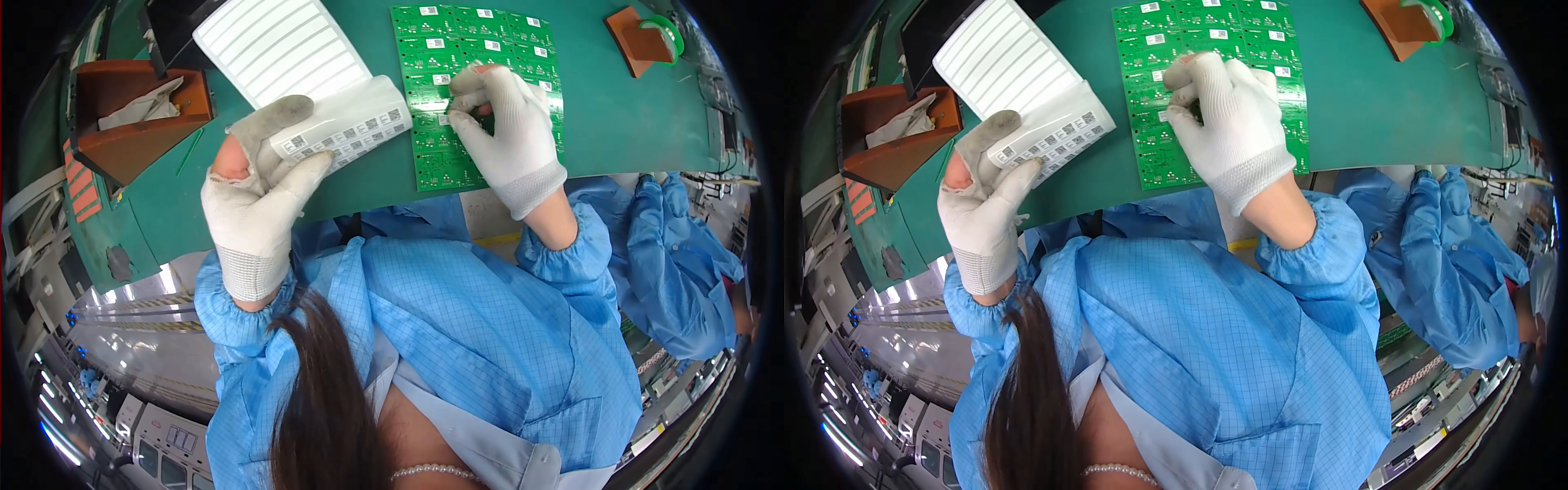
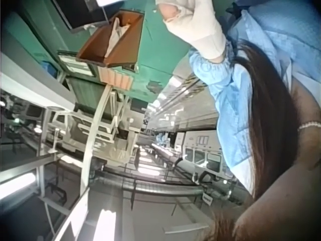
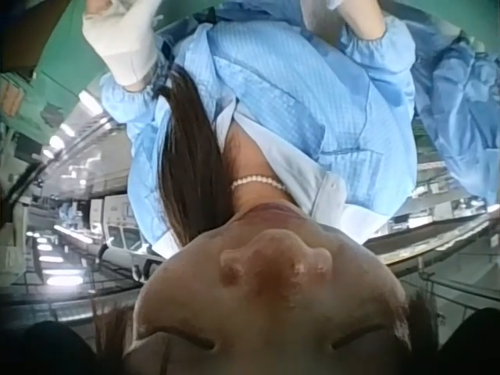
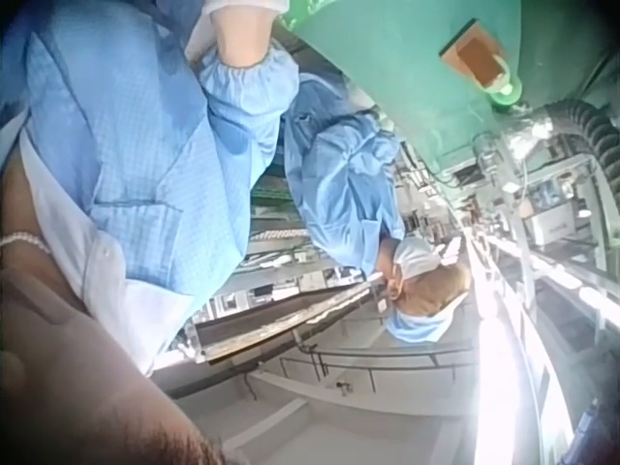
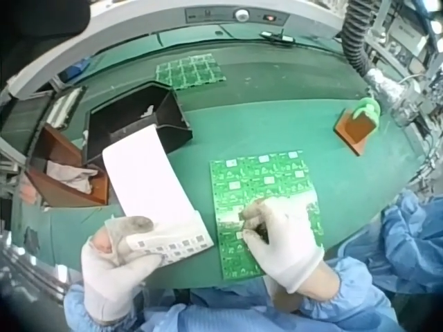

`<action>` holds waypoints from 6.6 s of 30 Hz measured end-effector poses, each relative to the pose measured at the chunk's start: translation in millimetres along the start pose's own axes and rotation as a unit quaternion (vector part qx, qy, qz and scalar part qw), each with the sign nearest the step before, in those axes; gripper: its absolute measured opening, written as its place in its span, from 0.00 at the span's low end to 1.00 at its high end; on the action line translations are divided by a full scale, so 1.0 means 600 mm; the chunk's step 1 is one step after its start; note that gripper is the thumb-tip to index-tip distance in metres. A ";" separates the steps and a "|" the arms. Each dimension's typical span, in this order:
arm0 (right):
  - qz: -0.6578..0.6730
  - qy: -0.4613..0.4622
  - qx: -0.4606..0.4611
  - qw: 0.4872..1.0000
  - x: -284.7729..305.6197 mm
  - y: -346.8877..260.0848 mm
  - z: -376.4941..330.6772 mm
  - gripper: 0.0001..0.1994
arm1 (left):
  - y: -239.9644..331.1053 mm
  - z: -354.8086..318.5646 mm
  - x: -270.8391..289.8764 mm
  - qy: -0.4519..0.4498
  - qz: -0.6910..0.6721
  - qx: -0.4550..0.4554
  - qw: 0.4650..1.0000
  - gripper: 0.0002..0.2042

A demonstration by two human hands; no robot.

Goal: Applying small adhesive labels to specific locations on a series of printed circuit boards at an assembly station.

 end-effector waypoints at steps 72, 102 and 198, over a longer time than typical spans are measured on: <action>0.220 -0.025 0.053 0.974 0.000 -0.080 -0.015 0.27 | 0.013 -0.012 -0.008 -0.047 0.006 -0.015 0.999 0.19; 0.114 -0.008 -0.145 0.983 0.177 0.112 -0.032 0.20 | 0.008 -0.009 -0.017 0.002 0.071 0.009 0.997 0.18; 0.063 0.053 0.049 0.995 0.087 -0.075 -0.046 0.22 | 0.013 -0.001 -0.014 -0.014 -0.021 -0.015 1.000 0.22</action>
Point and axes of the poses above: each hand's wrist, its own z-axis towards the middle knuckle, its own x-axis out of the back of the hand, y = z × x, the point moved 2 cm from there along z, towards the middle knuckle, and after that the axes turned 8 degrees about -x, right-handed, at the moved point
